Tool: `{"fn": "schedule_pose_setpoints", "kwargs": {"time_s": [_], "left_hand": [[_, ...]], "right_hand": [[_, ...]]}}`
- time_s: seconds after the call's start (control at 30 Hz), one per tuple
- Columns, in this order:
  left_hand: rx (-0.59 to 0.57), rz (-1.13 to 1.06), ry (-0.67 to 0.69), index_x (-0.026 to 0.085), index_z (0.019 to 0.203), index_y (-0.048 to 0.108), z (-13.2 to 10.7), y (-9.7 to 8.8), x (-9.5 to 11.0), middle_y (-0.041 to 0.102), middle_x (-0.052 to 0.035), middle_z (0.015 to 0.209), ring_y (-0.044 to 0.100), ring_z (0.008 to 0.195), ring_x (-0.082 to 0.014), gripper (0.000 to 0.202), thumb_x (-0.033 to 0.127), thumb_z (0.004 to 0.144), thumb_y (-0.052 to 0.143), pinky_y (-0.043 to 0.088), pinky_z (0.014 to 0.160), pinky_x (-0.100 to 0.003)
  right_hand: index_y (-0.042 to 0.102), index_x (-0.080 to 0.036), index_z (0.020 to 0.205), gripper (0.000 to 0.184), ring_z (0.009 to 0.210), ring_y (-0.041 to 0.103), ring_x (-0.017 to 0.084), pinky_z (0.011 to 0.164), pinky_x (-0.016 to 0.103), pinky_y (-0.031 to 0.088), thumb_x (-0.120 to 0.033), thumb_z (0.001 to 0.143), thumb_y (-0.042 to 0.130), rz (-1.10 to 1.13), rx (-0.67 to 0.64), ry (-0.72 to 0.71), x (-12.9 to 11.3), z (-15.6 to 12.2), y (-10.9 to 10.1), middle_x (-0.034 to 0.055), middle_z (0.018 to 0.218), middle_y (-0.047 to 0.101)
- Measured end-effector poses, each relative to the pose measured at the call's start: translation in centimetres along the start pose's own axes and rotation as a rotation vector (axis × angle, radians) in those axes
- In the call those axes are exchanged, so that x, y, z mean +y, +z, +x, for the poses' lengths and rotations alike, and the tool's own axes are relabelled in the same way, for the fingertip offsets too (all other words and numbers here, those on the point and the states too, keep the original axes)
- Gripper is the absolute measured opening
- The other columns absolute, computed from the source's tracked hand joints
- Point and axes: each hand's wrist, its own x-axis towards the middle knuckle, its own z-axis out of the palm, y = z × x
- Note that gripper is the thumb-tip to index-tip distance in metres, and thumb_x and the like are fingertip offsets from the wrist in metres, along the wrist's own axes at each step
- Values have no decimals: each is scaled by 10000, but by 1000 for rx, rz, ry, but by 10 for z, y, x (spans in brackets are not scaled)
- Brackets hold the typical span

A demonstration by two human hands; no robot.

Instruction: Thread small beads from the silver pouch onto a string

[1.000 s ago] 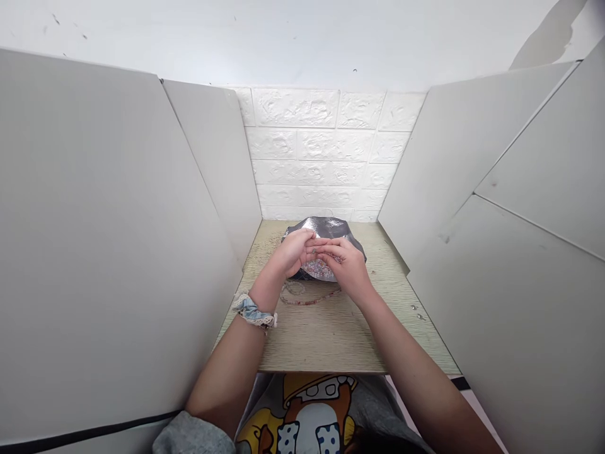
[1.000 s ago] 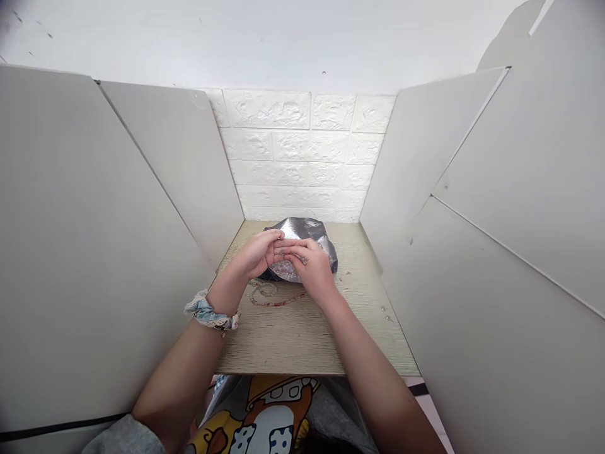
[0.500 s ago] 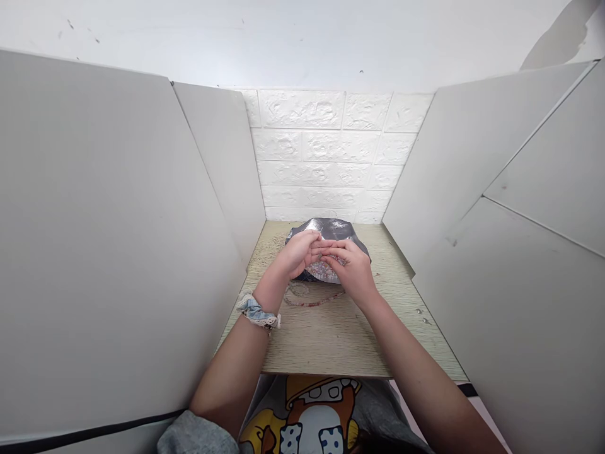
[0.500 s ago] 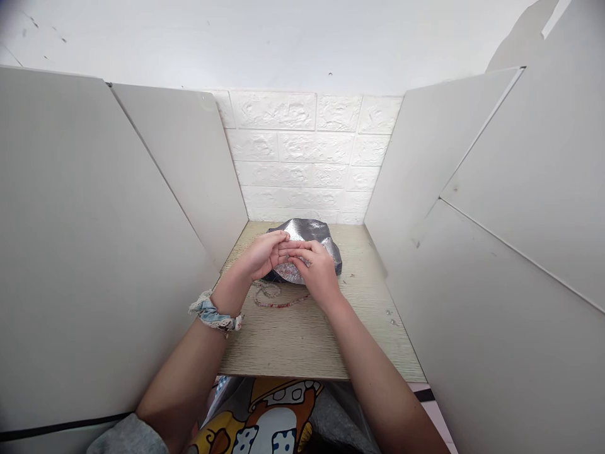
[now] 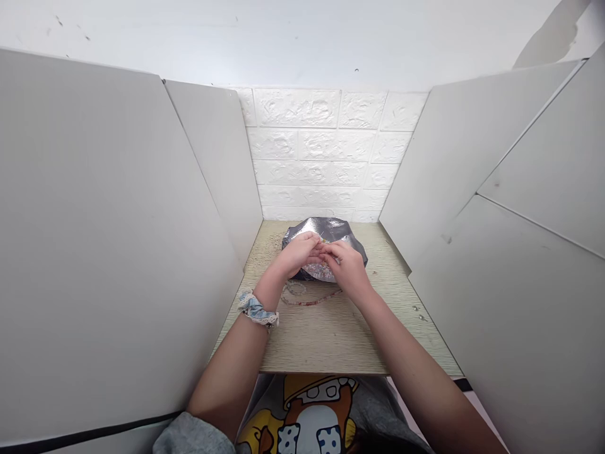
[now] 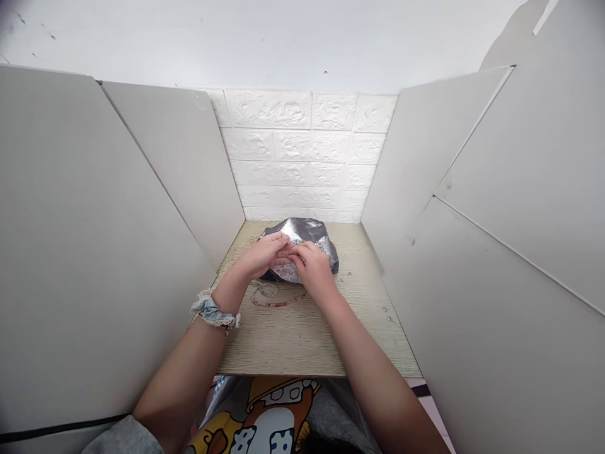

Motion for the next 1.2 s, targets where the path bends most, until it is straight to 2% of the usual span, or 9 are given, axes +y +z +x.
{"fn": "schedule_pose_setpoints", "kwargs": {"time_s": [0.17, 0.3, 0.43, 0.5, 0.6, 0.73, 0.9, 1.03, 1.2], "left_hand": [[-35, 54, -11, 137, 666, 413, 2, 1, -6, 506, -14, 665, 504, 608, -75, 169, 248, 793, 401, 433, 643, -235], [52, 83, 45, 138, 685, 424, 2, 4, -2, 536, -36, 723, 527, 666, -86, 165, 246, 800, 377, 429, 678, -235], [167, 153, 106, 158, 651, 402, 3, 1, 2, 384, 39, 543, 399, 476, -54, 148, 234, 777, 385, 393, 539, -197], [210, 226, 140, 172, 661, 398, 5, -2, 1, 299, 57, 501, 313, 423, -56, 128, 242, 766, 384, 329, 464, -186], [251, 459, 205, 175, 643, 409, 8, -7, -4, 335, 40, 512, 319, 447, -76, 155, 275, 759, 382, 264, 448, -199], [121, 794, 124, 176, 560, 402, 7, -9, -11, 442, 11, 534, 376, 486, -109, 209, 289, 736, 402, 249, 469, -229], [-3, 949, 54, 176, 501, 424, 3, -8, -11, 508, -6, 525, 405, 473, -120, 207, 200, 705, 393, 247, 478, -242], [-8, 936, 40, 176, 475, 426, 1, -8, -9, 500, -3, 503, 399, 451, -115, 214, 189, 688, 416, 237, 465, -246], [47, 902, 75, 174, 439, 401, 0, -6, -9, 461, 3, 464, 371, 432, -109, 242, 198, 672, 461, 219, 453, -250]], "right_hand": [[607, -198, 777, 205, 736, 495, 125, 654, 240, 368, -214, 807, 405, -102, -96, 6, 6, 0, 3, 27, 800, 550], [572, -193, 795, 248, 702, 489, 135, 616, 243, 340, -281, 835, 344, -181, -113, 73, 3, 1, -1, 30, 747, 543], [477, -187, 674, 351, 575, 448, 131, 513, 241, 287, -363, 860, 237, -255, -194, 217, -2, -1, -2, 22, 635, 514], [455, -188, 684, 290, 557, 445, 127, 487, 234, 266, -340, 850, 273, -276, -269, 270, -2, -4, 0, 24, 640, 522], [451, -174, 668, 155, 576, 461, 124, 488, 227, 264, -215, 797, 376, -316, -400, 253, 3, -9, 3, 39, 671, 534], [469, -160, 647, 156, 558, 448, 114, 491, 223, 274, -74, 733, 371, -382, -474, 227, 11, -13, 7, 48, 677, 526], [490, -160, 692, 178, 566, 452, 125, 503, 232, 290, -60, 732, 348, -445, -455, 206, 17, -13, 11, 56, 683, 528], [498, -160, 715, 183, 606, 475, 139, 527, 237, 306, -54, 726, 350, -459, -441, 195, 18, -13, 13, 61, 694, 526], [506, -173, 796, 270, 666, 486, 143, 559, 235, 324, 0, 678, 335, -406, -390, 178, 14, -14, 9, 58, 757, 508]]}}
